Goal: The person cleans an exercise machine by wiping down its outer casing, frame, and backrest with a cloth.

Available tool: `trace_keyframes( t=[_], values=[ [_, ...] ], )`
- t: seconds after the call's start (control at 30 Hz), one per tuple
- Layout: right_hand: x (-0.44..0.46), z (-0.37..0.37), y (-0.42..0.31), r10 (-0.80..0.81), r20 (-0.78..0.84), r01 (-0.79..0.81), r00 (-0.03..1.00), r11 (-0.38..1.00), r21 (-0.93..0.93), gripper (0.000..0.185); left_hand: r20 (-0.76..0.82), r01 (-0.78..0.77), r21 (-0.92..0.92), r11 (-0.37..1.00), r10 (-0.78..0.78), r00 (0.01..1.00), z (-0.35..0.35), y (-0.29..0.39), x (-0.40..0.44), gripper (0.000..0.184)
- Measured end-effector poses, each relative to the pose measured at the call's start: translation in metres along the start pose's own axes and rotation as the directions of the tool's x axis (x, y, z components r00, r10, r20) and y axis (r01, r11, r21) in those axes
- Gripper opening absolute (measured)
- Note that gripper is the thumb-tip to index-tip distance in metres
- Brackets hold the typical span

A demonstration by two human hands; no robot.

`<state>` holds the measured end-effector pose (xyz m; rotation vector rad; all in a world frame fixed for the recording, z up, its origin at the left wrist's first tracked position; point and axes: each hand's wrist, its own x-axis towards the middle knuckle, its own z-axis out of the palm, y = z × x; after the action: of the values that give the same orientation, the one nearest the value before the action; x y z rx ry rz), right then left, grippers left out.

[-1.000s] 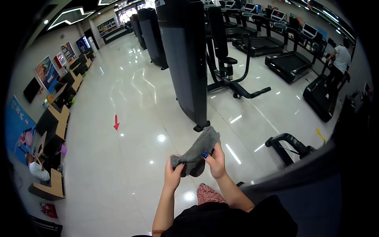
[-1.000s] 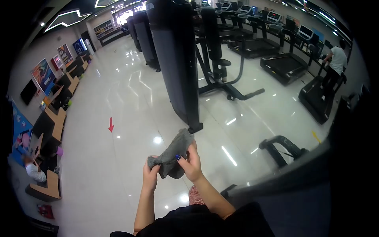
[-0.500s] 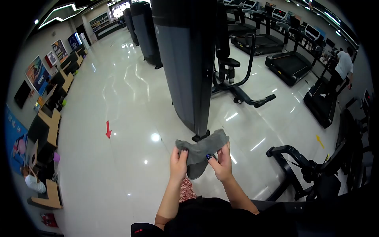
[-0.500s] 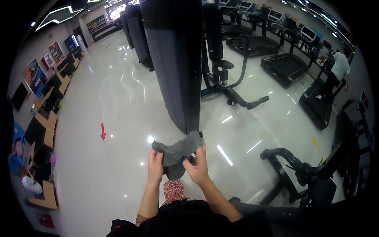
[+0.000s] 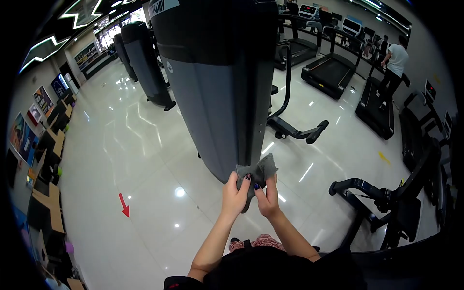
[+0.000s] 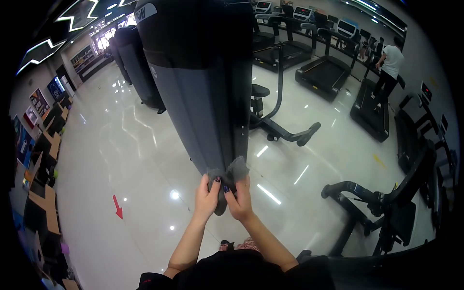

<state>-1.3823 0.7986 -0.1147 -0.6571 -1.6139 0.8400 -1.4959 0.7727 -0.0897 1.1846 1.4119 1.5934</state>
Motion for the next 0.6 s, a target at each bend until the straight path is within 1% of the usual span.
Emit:
trace_keyframes(
  t=[0.03,0.07,0.13,0.17,0.2,0.27,0.3,0.33,0.37,0.43,0.47,0.5,0.53,0.57,0.6],
  values=[
    [0.015,0.004,0.004,-0.062,0.020,0.063,0.998,0.996,-0.062,0.056,-0.030,-0.075,0.102,0.992,0.079,0.996,-0.005,0.004,0.014,0.021],
    [0.033,0.008,0.008,-0.070,0.024,0.071,0.997,0.995,-0.067,0.056,-0.056,-0.148,0.204,0.968,0.163,0.985,-0.010,0.007,0.028,0.022],
    [0.070,0.016,0.015,-0.304,0.026,0.299,0.952,0.913,-0.279,0.050,-0.137,-0.204,0.458,0.865,0.295,0.946,-0.021,0.008,0.063,0.017],
    [0.089,0.022,0.023,-0.367,0.048,0.351,0.929,0.833,-0.427,0.042,-0.166,-0.281,0.474,0.834,0.398,0.902,-0.026,0.013,0.083,0.017],
    [0.110,0.028,0.023,-0.414,0.051,0.387,0.909,0.793,-0.470,0.039,-0.191,-0.357,0.496,0.791,0.500,0.844,-0.031,0.018,0.103,0.017],
    [0.157,0.044,0.027,-0.442,0.060,0.396,0.895,0.726,-0.562,0.043,-0.237,-0.354,0.719,0.598,0.690,0.684,-0.038,0.034,0.143,0.016],
    [0.180,0.051,0.026,-0.456,0.061,0.408,0.888,0.721,-0.560,0.043,-0.300,-0.271,0.754,0.599,0.680,0.669,-0.040,0.043,0.164,0.016],
    [0.203,0.058,0.023,-0.508,0.062,0.435,0.859,0.660,-0.612,0.044,-0.361,-0.185,0.778,0.600,0.668,0.650,-0.042,0.050,0.185,0.016],
    [0.224,0.063,0.021,-0.558,0.065,0.454,0.827,0.595,-0.664,0.045,-0.364,-0.191,0.776,0.601,0.674,0.643,-0.047,0.057,0.211,0.016],
    [0.266,0.071,0.019,-0.591,0.091,0.434,0.802,0.471,-0.768,0.046,-0.413,-0.228,0.761,0.608,0.724,0.552,-0.055,0.072,0.255,0.014],
    [0.286,0.074,0.017,-0.610,0.092,0.412,0.787,0.409,-0.815,0.045,-0.416,-0.242,0.757,0.606,0.734,0.536,-0.056,0.079,0.267,0.014],
    [0.298,0.077,0.014,-0.602,0.106,0.381,0.792,0.352,-0.855,0.043,-0.471,-0.299,0.588,0.752,0.618,0.629,-0.058,0.091,0.277,0.015],
    [0.305,0.081,0.011,-0.594,0.116,0.348,0.796,0.292,-0.891,0.041,-0.482,-0.331,0.388,0.860,0.495,0.723,-0.059,0.100,0.289,0.016],
    [0.308,0.084,0.007,-0.575,0.131,0.348,0.808,0.286,-0.893,0.039,-0.523,-0.453,0.357,0.817,0.577,0.627,-0.055,0.096,0.303,0.017],
    [0.311,0.086,0.005,-0.622,0.130,0.367,0.772,0.269,-0.891,0.039,-0.503,-0.532,0.264,0.805,0.585,0.636,-0.051,0.097,0.306,0.025]
  ],
)
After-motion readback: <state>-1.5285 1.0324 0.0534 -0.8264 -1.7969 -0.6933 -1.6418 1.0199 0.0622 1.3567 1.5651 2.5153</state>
